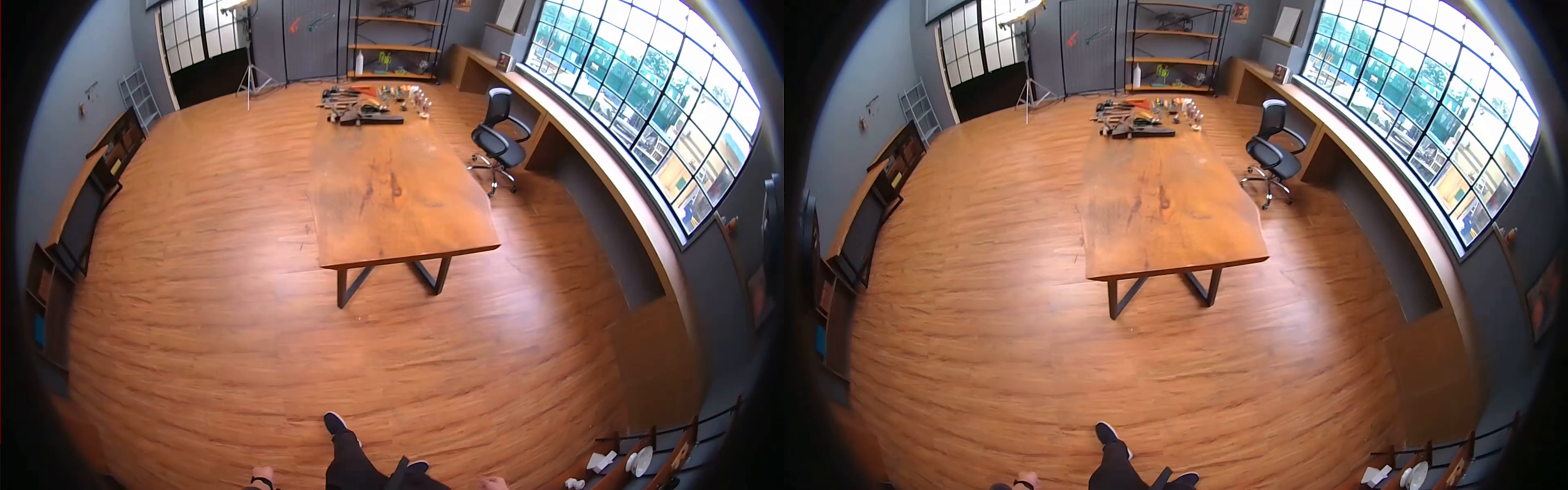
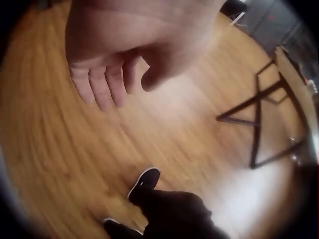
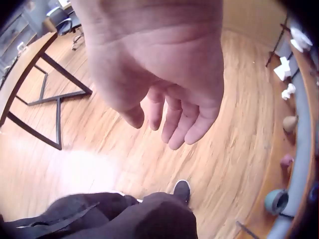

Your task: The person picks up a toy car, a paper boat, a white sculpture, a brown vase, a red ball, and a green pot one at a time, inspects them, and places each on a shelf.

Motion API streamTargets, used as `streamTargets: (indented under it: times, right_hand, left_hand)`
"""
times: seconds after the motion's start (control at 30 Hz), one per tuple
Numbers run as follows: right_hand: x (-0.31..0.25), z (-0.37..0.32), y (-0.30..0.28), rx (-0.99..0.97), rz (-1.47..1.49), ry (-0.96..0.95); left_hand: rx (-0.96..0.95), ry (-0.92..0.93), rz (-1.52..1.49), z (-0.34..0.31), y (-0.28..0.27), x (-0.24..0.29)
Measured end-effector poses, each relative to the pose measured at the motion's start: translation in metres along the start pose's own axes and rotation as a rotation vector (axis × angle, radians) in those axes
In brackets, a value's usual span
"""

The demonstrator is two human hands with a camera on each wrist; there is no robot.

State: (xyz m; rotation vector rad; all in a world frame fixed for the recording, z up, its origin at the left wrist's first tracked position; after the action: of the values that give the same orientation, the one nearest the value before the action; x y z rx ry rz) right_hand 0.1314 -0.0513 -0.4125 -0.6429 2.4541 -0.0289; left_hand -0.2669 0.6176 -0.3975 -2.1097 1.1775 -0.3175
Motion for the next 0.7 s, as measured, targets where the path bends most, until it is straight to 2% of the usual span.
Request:
streamTargets:
  times: [0.03,0.07,0.1,0.13,0.17,0.23,0.27,0.3,0.37,0.43,0.5,0.6,0.67,0.7]
  right_hand:
    - [0.005,-0.012,0.013,0.021,-0.104,-0.041]
    - [-0.013,0.009,0.029,0.032,-0.205,-0.124]
    - [-0.019,0.02,0.037,0.04,-0.313,-0.183]
    - [-0.023,0.027,0.048,0.075,-0.243,0.067]
    - [-0.037,0.05,0.07,0.115,-0.161,0.291]
    - [-0.105,0.07,0.123,0.044,-0.01,0.189]
    - [-0.146,0.083,0.151,-0.012,-0.012,0.065]
    - [-0.195,0.08,0.213,-0.059,-0.018,-0.058]
    - [-0.296,0.067,0.281,-0.059,0.018,-0.256]
    - [-0.374,0.062,0.338,-0.137,-0.136,-0.496]
    - [-0.44,0.046,0.377,-0.182,-0.184,-0.555]
    - [-0.471,0.059,0.417,-0.224,-0.221,-0.586]
    - [-0.476,0.084,0.432,-0.239,-0.266,-0.541]
    - [-0.46,0.11,0.434,-0.246,-0.297,-0.496]
  left_hand:
    - [-0.078,-0.173,-0.377,-0.003,0.002,-0.015]
    - [-0.109,-0.477,-1.097,0.009,-0.002,-0.02]
    - [-0.119,-0.585,-1.42,0.019,-0.008,-0.022]
    - [-0.123,-0.572,-1.531,0.026,-0.027,-0.021]
    - [-0.116,-0.523,-1.589,0.04,-0.055,-0.021]
    - [-0.062,-0.441,-1.64,0.073,-0.119,-0.027]
    - [-0.01,-0.424,-1.65,0.094,-0.147,-0.045]
    - [0.042,-0.406,-1.659,0.116,-0.175,-0.064]
    - [0.118,-0.303,-1.735,0.149,-0.215,-0.075]
    - [0.139,-0.216,-1.725,0.166,-0.262,-0.086]
    - [0.131,-0.148,-1.718,0.177,-0.296,-0.089]
    - [0.084,-0.069,-1.723,0.185,-0.319,-0.102]
    - [0.085,-0.093,-1.708,0.184,-0.304,-0.119]
    - [0.088,-0.108,-1.698,0.183,-0.29,-0.128]
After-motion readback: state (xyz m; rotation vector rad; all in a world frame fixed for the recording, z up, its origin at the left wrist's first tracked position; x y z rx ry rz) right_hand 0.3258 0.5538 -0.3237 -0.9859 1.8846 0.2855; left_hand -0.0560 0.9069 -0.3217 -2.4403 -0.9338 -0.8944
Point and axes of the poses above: each hand's wrist, its own z-axis towards the middle knuckle, its own y-axis out of the palm, x = y × z, the point moved 3 cm from there along z, towards the middle knuckle, and after that the axes turned 13 degrees about z, right-handed, at the moved point
